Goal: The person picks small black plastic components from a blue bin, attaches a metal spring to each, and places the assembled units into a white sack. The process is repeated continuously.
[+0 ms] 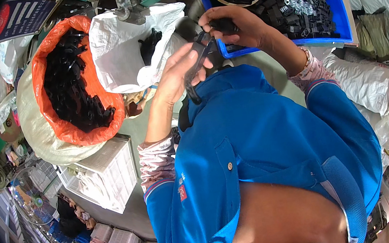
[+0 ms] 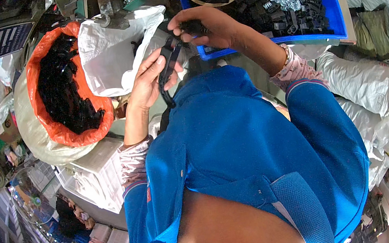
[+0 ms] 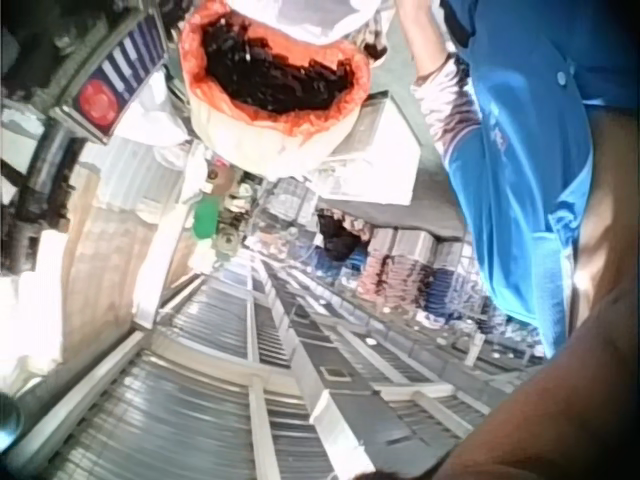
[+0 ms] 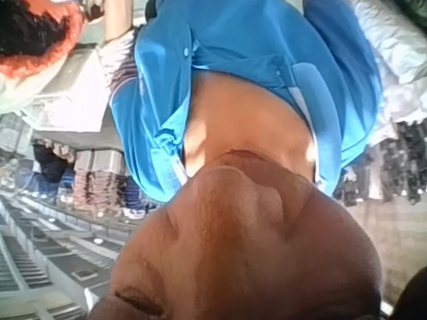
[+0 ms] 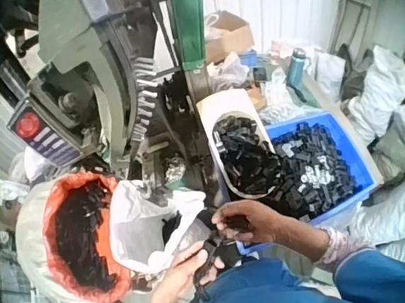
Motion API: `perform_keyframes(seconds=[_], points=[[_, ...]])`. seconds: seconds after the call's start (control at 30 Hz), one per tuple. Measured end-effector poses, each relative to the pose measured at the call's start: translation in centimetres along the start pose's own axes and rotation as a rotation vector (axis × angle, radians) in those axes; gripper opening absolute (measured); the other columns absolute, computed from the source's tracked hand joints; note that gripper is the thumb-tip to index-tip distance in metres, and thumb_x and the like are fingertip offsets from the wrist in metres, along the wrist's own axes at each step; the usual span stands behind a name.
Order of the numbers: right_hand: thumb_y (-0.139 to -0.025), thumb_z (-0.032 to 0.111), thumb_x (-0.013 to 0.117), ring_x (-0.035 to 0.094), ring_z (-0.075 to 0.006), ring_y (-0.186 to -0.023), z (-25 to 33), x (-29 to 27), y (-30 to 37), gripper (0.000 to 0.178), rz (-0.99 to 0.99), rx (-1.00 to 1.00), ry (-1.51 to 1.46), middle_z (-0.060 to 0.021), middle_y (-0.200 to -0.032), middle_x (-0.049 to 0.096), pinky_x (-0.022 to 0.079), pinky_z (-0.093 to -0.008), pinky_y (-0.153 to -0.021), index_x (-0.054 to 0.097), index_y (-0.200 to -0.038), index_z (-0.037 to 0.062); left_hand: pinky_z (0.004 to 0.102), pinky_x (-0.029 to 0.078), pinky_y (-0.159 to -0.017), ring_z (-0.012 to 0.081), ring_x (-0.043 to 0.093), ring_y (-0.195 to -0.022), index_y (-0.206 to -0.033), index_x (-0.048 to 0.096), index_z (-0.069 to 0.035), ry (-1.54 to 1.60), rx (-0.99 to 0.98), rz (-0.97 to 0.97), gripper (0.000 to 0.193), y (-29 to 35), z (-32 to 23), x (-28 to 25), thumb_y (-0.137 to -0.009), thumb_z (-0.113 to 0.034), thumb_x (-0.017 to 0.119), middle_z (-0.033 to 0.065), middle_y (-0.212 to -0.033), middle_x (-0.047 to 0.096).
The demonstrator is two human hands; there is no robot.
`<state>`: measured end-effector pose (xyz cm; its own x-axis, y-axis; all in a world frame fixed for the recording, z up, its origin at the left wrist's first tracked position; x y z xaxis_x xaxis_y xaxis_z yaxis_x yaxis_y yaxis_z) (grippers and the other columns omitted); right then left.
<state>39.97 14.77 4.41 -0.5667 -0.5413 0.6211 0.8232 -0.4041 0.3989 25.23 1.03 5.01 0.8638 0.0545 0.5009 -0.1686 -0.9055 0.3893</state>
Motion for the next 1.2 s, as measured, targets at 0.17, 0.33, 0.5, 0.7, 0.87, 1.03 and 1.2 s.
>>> perform_keyframes(seconds=[0.17, 0.33, 0.5, 0.7, 0.87, 1.03, 1.2], points=[[-0.095, 0.024, 0.062, 0.041, -0.0029, -0.051, -1.0, 0.6, 0.8, 0.022, 0.183, -0.071, 0.252, 0.0010, -0.066, 0.055, 0.025, -0.0175, -0.041, 0.067, -0.098, 0.0031, 0.0214, 0.033, -0.044, 0.0105, 0.050, -0.054, -0.117, 0.056, 0.006, 0.032, -0.082, 0.091, 0.051, 0.2, -0.4, 0.4, -0.096, -0.041, 0.055, 0.0120, -0.080, 0.063], [-0.094, 0.023, 0.061, 0.041, -0.0027, -0.049, -1.0, 1.8, 2.4, 0.019, 0.158, -0.126, 0.147, 0.0013, -0.066, 0.055, 0.026, -0.0174, -0.041, 0.065, -0.089, 0.0053, 0.0211, 0.030, -0.041, 0.0086, 0.045, -0.048, -0.116, 0.057, 0.009, 0.013, -0.116, 0.216, 0.054, 0.8, -1.4, 2.2, -0.096, -0.041, 0.056, 0.0106, -0.071, 0.059], [-0.095, 0.027, 0.061, 0.047, -0.0050, -0.052, -2.1, 2.6, 2.7, 0.024, 0.315, 0.001, 0.033, -0.0007, -0.068, 0.056, 0.030, -0.0174, -0.041, 0.064, -0.089, 0.0039, 0.0198, 0.028, -0.039, 0.0061, 0.040, -0.042, -0.113, 0.057, 0.012, -0.123, -0.126, 0.407, 0.051, 1.2, -2.9, 2.8, -0.097, -0.036, 0.056, 0.0072, -0.067, 0.057], [-0.102, 0.034, 0.045, 0.052, -0.0139, -0.074, -3.1, 0.8, -0.6, 0.041, 0.079, -0.059, -0.271, -0.0055, -0.086, 0.054, 0.044, -0.0264, -0.070, 0.060, -0.109, -0.0030, 0.0215, 0.031, -0.039, 0.0084, 0.045, -0.046, -0.108, 0.058, 0.001, 0.062, 0.072, -0.168, 0.035, -0.4, -0.2, 0.5, -0.097, -0.032, 0.057, 0.0046, -0.072, 0.058], [-0.102, 0.022, 0.042, 0.055, -0.0261, -0.105, -4.4, 1.4, -1.9, 0.043, -0.229, -0.281, -0.477, -0.0156, -0.106, 0.054, 0.047, -0.0403, -0.094, 0.048, -0.126, -0.0123, 0.0200, 0.037, -0.042, 0.0071, 0.055, -0.057, -0.098, 0.057, -0.004, -0.114, 0.246, -0.505, 0.024, -1.5, 0.9, 0.5, -0.081, -0.002, 0.074, 0.0014, -0.076, 0.060], [-0.098, 0.013, 0.049, 0.058, -0.0271, -0.105, -6.0, 1.5, -2.3, 0.039, -0.090, -0.380, -0.287, -0.0170, -0.120, 0.056, 0.047, -0.0420, -0.096, 0.046, -0.131, -0.0069, 0.0236, 0.054, -0.055, 0.0118, 0.063, -0.067, -0.097, 0.054, 0.000, -0.180, 0.497, -0.614, 0.022, -2.3, 1.2, -0.8, -0.084, 0.001, 0.071, 0.0069, -0.085, 0.063], [-0.099, 0.017, 0.051, 0.059, -0.0241, -0.104, -5.4, 0.8, -2.0, 0.037, -0.144, -0.283, 0.062, -0.0129, -0.122, 0.057, 0.047, -0.0388, -0.096, 0.052, -0.128, -0.0068, 0.0262, 0.056, -0.060, 0.0156, 0.067, -0.072, -0.097, 0.057, 0.002, -0.217, 0.447, -0.531, 0.016, -2.1, 0.6, -1.9, -0.086, 0.001, 0.068, 0.0080, -0.082, 0.065]])
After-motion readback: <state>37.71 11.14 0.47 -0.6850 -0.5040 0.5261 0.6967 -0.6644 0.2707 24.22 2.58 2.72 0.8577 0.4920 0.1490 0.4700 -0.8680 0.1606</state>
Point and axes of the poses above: each hand's wrist, its own y-axis away from the middle knuckle, its own x-axis out of the palm, z = x × y, the point moved 3 cm from there along -y, towards the middle knuckle
